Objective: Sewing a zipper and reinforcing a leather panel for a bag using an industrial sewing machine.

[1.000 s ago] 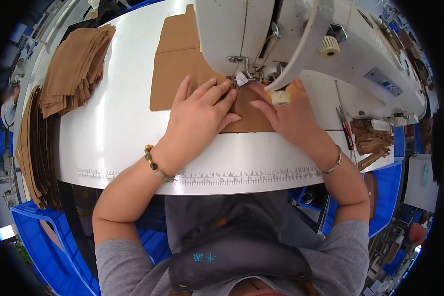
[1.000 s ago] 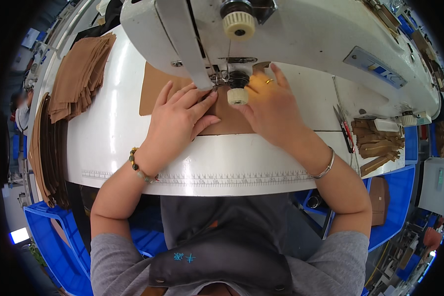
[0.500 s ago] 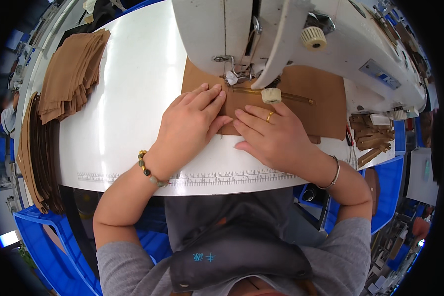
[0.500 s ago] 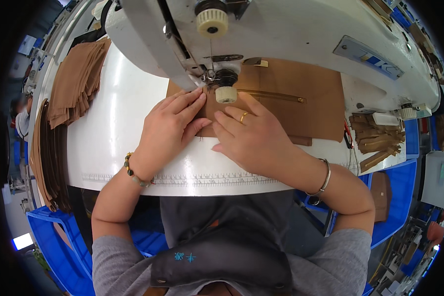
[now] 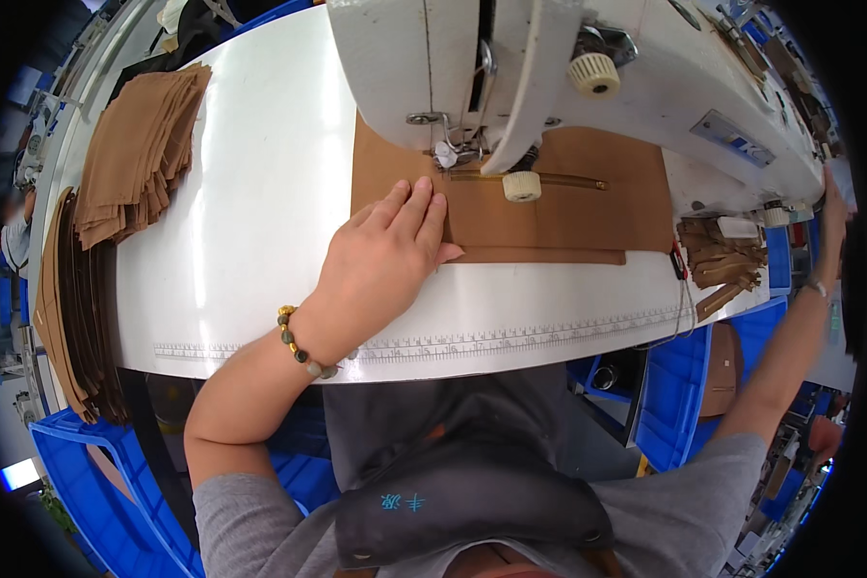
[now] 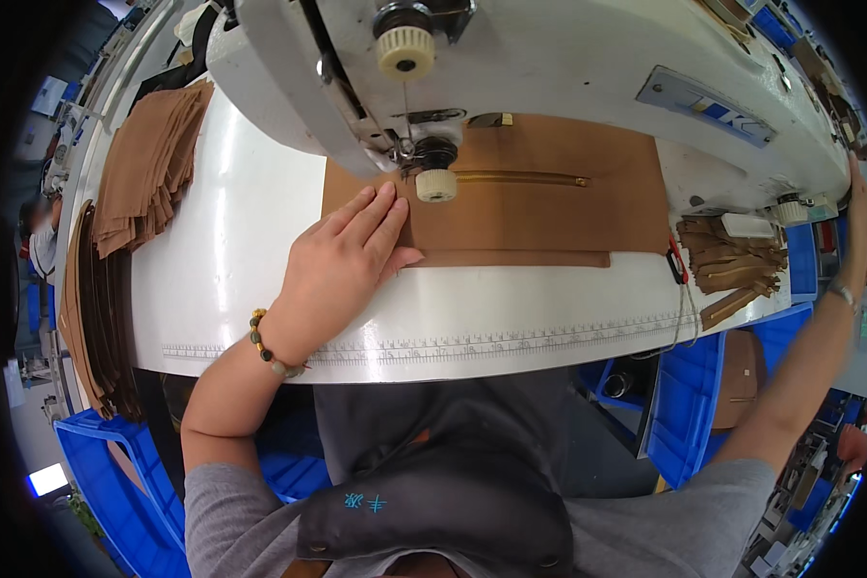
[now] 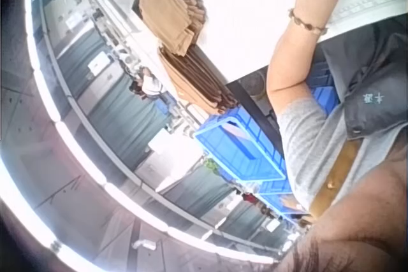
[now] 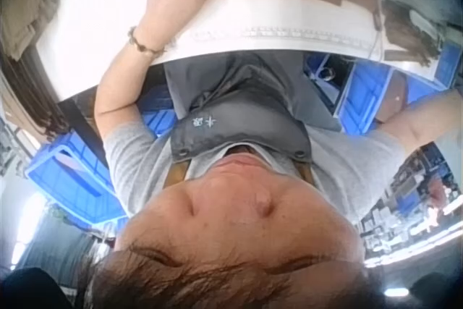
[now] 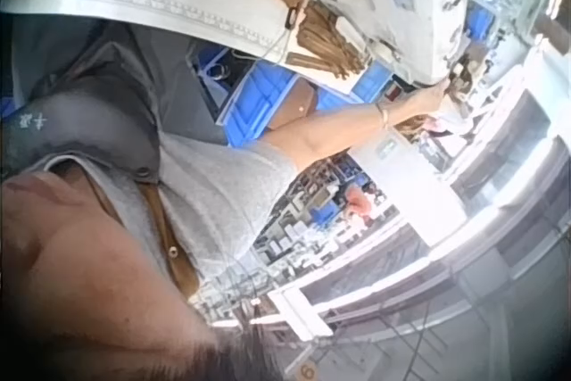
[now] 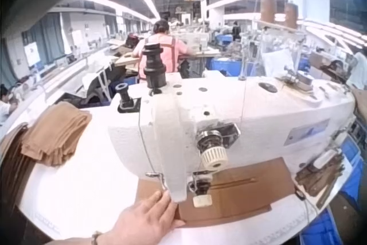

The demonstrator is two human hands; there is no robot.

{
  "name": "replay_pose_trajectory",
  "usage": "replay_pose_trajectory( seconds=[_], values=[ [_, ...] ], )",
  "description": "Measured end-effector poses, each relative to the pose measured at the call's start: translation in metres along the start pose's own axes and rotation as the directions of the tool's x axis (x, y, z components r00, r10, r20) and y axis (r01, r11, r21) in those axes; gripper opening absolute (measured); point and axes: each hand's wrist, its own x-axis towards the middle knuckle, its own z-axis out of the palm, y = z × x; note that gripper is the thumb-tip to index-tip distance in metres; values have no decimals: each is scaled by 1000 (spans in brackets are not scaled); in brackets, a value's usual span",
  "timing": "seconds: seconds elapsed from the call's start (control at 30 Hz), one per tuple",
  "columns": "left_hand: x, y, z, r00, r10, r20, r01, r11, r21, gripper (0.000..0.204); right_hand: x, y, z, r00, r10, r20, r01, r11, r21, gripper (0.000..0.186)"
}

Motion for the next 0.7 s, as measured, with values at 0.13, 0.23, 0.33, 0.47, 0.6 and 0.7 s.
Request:
replay_pose_trajectory(
  seconds=[0.13, 0.23, 0.33, 0.47, 0.6, 0.7],
  values=[
    [2, 4, -4, 995, 93, 33, -96, 990, 102, 40, -68, 39, 59, 997, -47, -66, 59, 980, 193, 66],
    [7, 8, -12, 981, 157, 111, -182, 943, 277, 40, -89, 36, 60, 817, 462, 346, -548, 808, 217, 64],
    [20, 17, -14, 979, 194, 68, -204, 946, 251, 44, -26, 25, 29, 956, 291, 32, -281, 882, 378, 70],
    [42, 37, -6, 969, 245, 23, -244, 941, 237, 45, 34, 8, 14, 969, 104, 224, -165, 947, 277, 62],
    [50, 45, 6, 982, 188, 17, -186, 949, 255, 45, -51, 6, 54, 908, 401, 123, -396, 720, 569, 54],
    [49, 43, 13, 985, 170, 4, -165, 947, 274, 43, -77, 20, 64, 879, 451, 153, -417, 573, 705, 51]
  ],
)
